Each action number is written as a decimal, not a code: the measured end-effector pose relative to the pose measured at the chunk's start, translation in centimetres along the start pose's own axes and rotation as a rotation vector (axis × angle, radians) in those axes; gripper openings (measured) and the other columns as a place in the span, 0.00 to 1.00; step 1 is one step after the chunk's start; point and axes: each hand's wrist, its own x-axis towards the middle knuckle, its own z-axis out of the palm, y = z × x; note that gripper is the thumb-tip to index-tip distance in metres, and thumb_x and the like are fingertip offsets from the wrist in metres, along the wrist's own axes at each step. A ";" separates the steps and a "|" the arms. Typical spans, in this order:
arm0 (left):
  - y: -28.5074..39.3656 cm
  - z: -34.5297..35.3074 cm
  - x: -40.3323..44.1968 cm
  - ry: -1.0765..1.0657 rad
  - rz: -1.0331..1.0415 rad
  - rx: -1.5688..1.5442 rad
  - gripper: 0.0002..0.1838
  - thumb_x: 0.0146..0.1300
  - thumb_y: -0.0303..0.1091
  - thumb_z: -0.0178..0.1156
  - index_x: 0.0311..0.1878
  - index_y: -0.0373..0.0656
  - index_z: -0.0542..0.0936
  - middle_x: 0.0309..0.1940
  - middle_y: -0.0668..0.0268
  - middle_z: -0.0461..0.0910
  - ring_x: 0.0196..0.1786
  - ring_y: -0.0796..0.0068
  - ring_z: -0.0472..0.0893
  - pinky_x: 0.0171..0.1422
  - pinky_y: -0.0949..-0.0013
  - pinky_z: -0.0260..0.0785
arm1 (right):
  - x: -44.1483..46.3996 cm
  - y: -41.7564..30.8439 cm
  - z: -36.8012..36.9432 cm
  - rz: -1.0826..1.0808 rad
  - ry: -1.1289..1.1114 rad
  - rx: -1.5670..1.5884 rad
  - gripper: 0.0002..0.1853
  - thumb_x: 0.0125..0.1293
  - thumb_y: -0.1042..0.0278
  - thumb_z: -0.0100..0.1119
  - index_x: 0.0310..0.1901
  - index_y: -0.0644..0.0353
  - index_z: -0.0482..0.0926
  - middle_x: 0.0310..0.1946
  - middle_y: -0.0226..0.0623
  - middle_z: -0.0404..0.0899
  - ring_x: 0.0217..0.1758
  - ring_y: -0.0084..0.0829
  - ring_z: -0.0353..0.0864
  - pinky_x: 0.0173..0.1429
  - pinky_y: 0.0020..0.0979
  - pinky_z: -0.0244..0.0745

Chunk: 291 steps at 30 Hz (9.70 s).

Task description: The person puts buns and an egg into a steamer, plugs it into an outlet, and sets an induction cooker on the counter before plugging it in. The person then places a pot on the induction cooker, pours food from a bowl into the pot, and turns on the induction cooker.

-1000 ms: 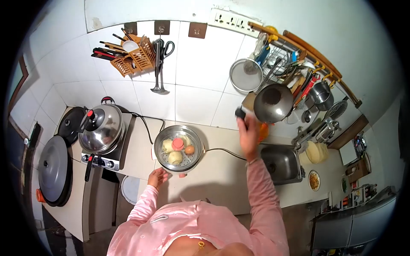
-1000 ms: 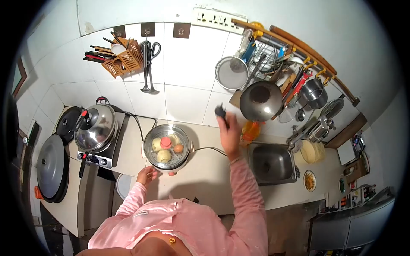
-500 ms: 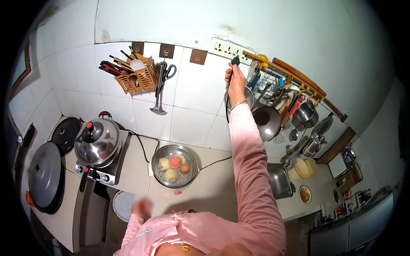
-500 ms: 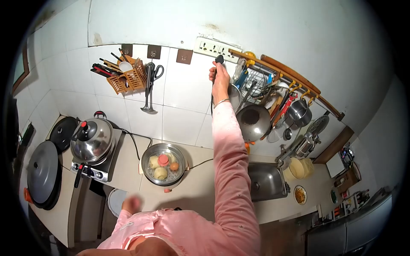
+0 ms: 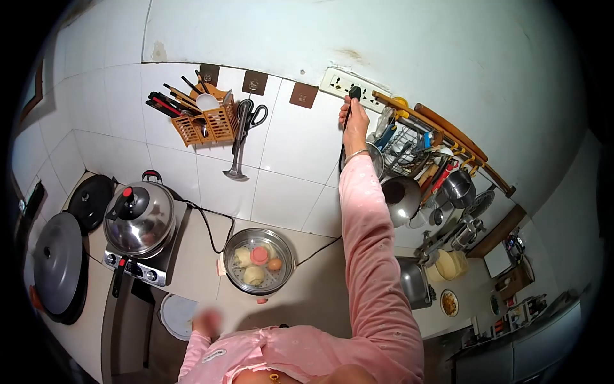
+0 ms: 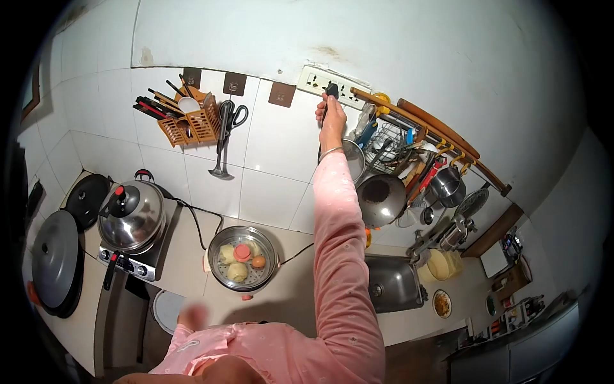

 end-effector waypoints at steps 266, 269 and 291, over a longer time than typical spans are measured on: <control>11.0 12.9 6.6 0.516 -0.614 -1.413 0.12 0.66 0.35 0.52 0.35 0.33 0.74 0.34 0.58 0.77 0.40 0.65 0.80 0.49 0.70 0.78 | -64.9 7.9 -30.3 1.427 0.153 -0.319 0.14 0.67 0.63 0.43 0.42 0.64 0.75 0.23 0.30 0.74 0.20 0.20 0.70 0.23 0.20 0.64; 10.9 13.4 6.9 0.569 -0.586 -1.355 0.10 0.65 0.32 0.54 0.36 0.32 0.72 0.32 0.59 0.76 0.35 0.67 0.80 0.45 0.72 0.78 | -64.5 7.0 -29.9 1.416 0.128 -0.349 0.13 0.67 0.63 0.43 0.41 0.64 0.74 0.23 0.31 0.73 0.20 0.19 0.68 0.23 0.20 0.64; 16.2 13.0 5.0 0.640 -0.629 -1.052 0.12 0.64 0.36 0.52 0.38 0.35 0.70 0.26 0.63 0.74 0.24 0.70 0.77 0.31 0.71 0.77 | -63.1 5.7 -30.4 1.412 -0.108 -0.441 0.12 0.67 0.65 0.46 0.39 0.67 0.74 0.23 0.33 0.75 0.20 0.18 0.69 0.21 0.19 0.64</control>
